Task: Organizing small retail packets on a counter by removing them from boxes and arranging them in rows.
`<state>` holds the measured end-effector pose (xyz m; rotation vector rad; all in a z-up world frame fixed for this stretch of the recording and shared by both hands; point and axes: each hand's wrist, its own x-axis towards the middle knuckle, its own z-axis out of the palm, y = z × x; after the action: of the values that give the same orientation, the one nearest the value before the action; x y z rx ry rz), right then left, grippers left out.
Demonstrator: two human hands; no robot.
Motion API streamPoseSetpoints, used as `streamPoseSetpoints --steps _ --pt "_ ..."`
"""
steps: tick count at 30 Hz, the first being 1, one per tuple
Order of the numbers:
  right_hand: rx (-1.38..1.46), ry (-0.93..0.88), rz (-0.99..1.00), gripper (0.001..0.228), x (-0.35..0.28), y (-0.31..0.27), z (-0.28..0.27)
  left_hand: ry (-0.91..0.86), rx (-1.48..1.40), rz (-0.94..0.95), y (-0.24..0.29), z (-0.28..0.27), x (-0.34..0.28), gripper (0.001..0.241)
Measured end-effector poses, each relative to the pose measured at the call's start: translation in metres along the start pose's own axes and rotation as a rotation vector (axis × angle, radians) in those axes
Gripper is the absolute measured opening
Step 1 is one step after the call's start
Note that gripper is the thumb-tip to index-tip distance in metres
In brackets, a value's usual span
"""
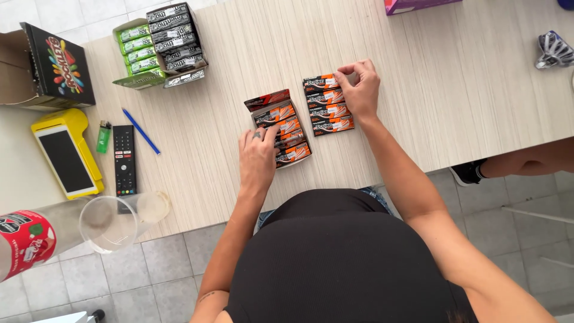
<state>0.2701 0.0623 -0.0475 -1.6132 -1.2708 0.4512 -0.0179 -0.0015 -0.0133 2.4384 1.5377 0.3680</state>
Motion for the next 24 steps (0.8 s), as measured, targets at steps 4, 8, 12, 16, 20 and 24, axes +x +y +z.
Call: streamPoseSetpoints --steps 4,8,12,16,20,24 --pt "0.029 -0.003 -0.007 0.011 -0.001 -0.003 -0.006 -0.014 -0.147 -0.019 0.01 -0.016 0.001 0.056" --pt "0.182 0.024 0.076 0.011 -0.019 -0.021 -0.024 0.083 -0.321 -0.038 0.024 -0.036 0.0 0.042" --pt "0.431 -0.332 0.013 0.023 -0.063 -0.069 -0.044 0.167 -0.547 0.026 0.035 -0.034 0.004 0.038" --pt "0.419 -0.304 0.075 0.03 -0.075 -0.061 -0.045 0.121 -0.775 0.026 0.044 -0.02 0.009 0.039" --pt "0.331 -0.087 0.197 0.033 -0.051 -0.032 -0.047 0.087 -0.344 0.141 0.033 -0.012 0.01 0.054" --pt "0.252 0.053 0.197 0.027 -0.051 -0.009 -0.022 -0.116 0.105 0.135 0.005 0.013 -0.005 0.071"
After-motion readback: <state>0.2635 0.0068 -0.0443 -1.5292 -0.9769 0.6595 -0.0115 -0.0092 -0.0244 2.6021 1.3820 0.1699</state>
